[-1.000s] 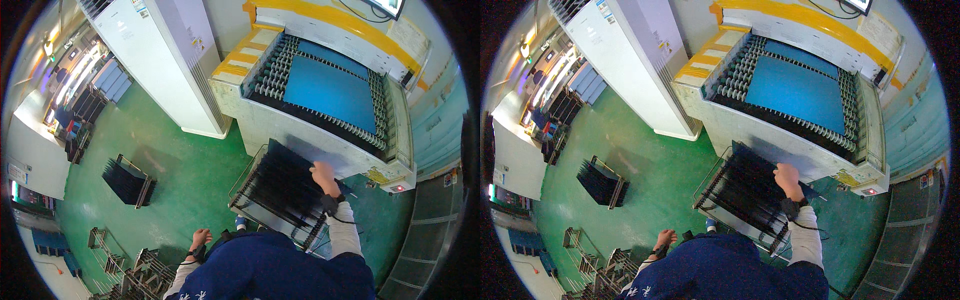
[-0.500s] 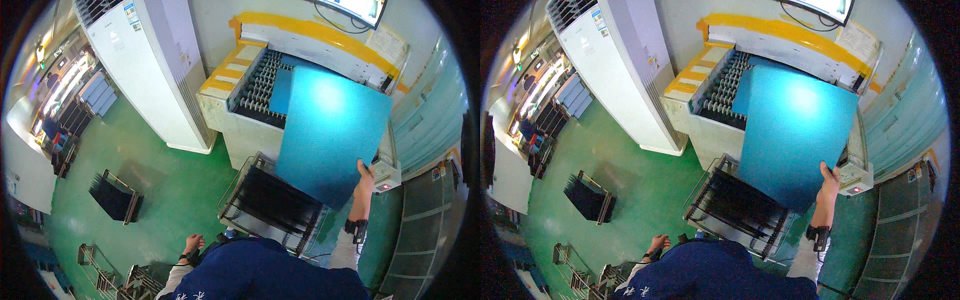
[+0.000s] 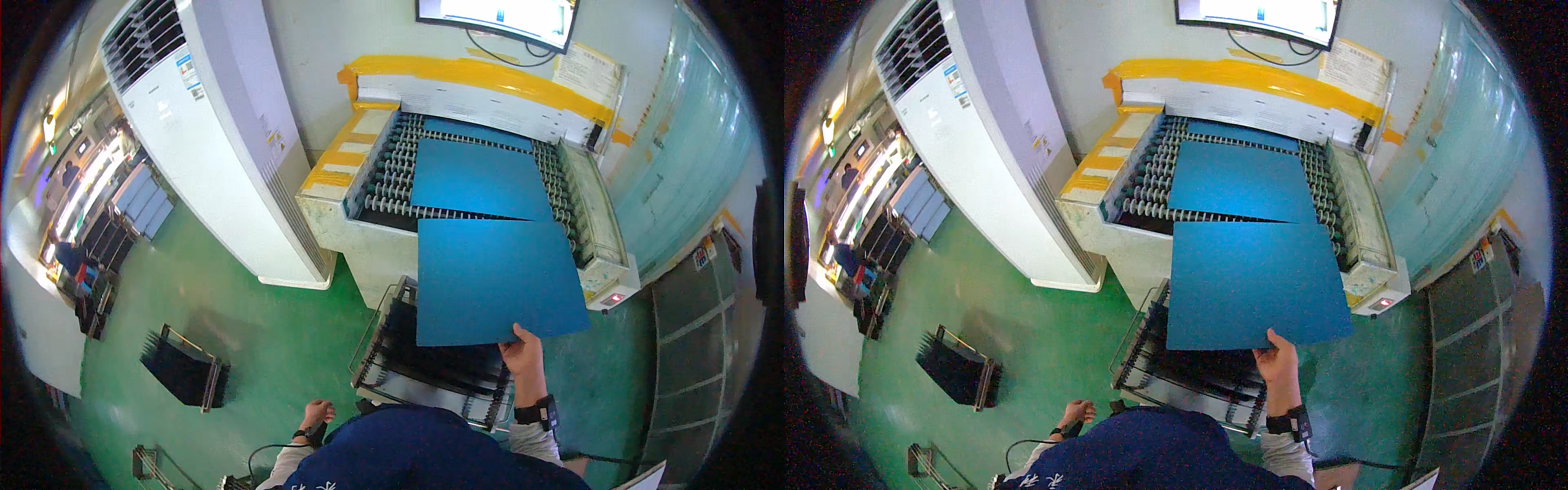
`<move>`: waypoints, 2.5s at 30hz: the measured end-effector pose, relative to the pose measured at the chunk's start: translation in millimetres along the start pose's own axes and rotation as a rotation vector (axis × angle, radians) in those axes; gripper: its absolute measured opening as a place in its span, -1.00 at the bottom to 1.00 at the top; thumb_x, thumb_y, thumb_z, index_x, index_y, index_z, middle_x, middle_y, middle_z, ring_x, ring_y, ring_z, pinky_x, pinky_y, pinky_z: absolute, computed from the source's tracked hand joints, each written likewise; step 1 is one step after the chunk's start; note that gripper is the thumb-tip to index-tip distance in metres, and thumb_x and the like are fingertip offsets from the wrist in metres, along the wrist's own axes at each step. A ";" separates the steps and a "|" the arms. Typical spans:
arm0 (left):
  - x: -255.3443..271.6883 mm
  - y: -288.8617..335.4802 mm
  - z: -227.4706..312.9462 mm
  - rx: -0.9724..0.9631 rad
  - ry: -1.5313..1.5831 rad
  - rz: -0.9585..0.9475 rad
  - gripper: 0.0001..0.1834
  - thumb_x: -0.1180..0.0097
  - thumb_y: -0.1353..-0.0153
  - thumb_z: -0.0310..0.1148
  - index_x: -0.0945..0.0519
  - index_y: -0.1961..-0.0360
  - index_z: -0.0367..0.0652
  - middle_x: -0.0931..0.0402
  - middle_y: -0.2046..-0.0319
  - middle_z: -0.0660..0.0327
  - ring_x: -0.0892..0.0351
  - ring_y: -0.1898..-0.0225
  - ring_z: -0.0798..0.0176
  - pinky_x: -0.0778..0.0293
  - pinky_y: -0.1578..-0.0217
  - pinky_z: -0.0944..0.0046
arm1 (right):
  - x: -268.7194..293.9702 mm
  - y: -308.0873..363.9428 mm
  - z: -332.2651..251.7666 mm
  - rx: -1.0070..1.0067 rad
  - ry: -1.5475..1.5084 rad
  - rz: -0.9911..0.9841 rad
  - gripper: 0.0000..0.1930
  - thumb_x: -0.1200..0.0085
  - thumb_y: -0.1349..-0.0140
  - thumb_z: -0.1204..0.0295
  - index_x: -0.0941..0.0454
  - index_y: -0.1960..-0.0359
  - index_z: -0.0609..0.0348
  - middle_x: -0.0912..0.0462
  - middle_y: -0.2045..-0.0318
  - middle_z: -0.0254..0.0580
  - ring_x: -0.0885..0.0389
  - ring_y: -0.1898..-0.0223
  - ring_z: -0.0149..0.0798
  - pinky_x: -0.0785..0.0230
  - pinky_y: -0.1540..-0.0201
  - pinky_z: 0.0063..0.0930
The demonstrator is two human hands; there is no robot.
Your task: Organizing and stacking industrial metal or polymer plate sheets into a slotted sorting rack frame from a machinery processing unit.
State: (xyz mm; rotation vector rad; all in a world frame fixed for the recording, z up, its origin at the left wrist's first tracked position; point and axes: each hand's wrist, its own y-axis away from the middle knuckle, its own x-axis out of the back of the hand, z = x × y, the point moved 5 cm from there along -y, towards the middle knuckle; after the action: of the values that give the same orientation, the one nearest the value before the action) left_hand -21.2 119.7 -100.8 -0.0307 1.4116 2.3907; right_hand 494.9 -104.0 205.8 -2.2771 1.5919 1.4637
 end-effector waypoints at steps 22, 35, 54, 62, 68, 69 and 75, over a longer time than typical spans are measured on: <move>-27.9 73.7 20.6 -0.036 -0.102 0.126 -0.87 -0.04 -0.13 -0.41 -0.39 0.40 -0.23 -0.36 0.65 0.20 -0.40 0.67 0.21 -0.33 0.69 0.25 | -12.2 -32.6 46.8 -0.222 0.091 -0.017 -0.81 -0.11 -0.12 0.38 -0.43 0.33 0.21 -0.55 0.45 -0.10 -0.54 0.45 -0.17 -0.45 0.38 -0.31; -0.9 44.6 6.5 -0.047 -0.020 0.161 -0.84 -0.04 -0.11 -0.46 -0.40 0.32 -0.33 -0.48 0.58 0.07 -0.51 0.62 0.12 -0.46 0.65 0.18 | -17.3 -42.5 43.4 -0.229 0.069 -0.015 -0.81 -0.12 -0.11 0.39 -0.42 0.35 0.23 -0.54 0.45 -0.07 -0.54 0.46 -0.14 -0.44 0.42 -0.33; -28.3 75.0 21.3 -0.041 -0.106 0.215 -0.83 -0.02 -0.14 -0.46 -0.41 0.29 -0.34 -0.44 0.60 0.10 -0.47 0.64 0.15 -0.42 0.64 0.21 | -16.9 -59.0 39.7 -0.211 0.056 0.033 -0.78 -0.17 -0.08 0.40 -0.38 0.36 0.20 -0.48 0.46 -0.07 -0.53 0.48 -0.11 -0.43 0.42 -0.31; -29.3 76.1 19.9 -0.038 -0.130 0.211 -0.89 0.03 -0.14 -0.49 -0.41 0.33 -0.32 -0.40 0.61 0.11 -0.41 0.65 0.16 -0.34 0.66 0.21 | -22.8 -63.0 39.6 -0.204 0.052 0.041 -0.78 -0.17 -0.08 0.40 -0.37 0.37 0.19 -0.46 0.50 -0.11 -0.54 0.49 -0.12 -0.45 0.45 -0.32; -42.3 89.7 28.0 -0.064 -0.187 0.205 -0.90 0.00 -0.13 -0.48 -0.39 0.37 -0.29 -0.38 0.63 0.14 -0.41 0.67 0.18 -0.34 0.67 0.24 | -26.1 -70.1 35.2 -0.198 0.047 -0.015 -0.75 -0.18 -0.07 0.40 -0.34 0.36 0.22 -0.46 0.47 -0.09 -0.54 0.49 -0.11 -0.45 0.44 -0.32; -43.9 92.4 29.1 -0.052 -0.167 0.244 -0.90 -0.01 -0.12 -0.47 -0.39 0.39 -0.28 -0.38 0.64 0.15 -0.41 0.67 0.18 -0.34 0.68 0.24 | -26.5 -71.1 35.0 -0.199 0.047 -0.015 -0.75 -0.18 -0.07 0.40 -0.34 0.36 0.22 -0.46 0.47 -0.09 -0.54 0.49 -0.11 -0.45 0.44 -0.32; -23.1 70.5 16.4 -0.221 -0.293 0.110 -0.90 -0.01 -0.12 -0.47 -0.39 0.38 -0.28 -0.37 0.64 0.16 -0.41 0.67 0.20 -0.33 0.67 0.25 | -31.6 -74.8 33.8 -0.197 0.066 -0.017 -0.76 -0.17 -0.07 0.40 -0.35 0.37 0.20 -0.47 0.49 -0.11 -0.53 0.49 -0.12 -0.44 0.42 -0.31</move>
State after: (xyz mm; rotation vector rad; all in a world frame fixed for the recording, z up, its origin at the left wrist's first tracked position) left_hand -19.4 96.1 -28.5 0.3349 1.0376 2.5041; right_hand 525.5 -28.4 172.8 -2.4592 1.5011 1.6252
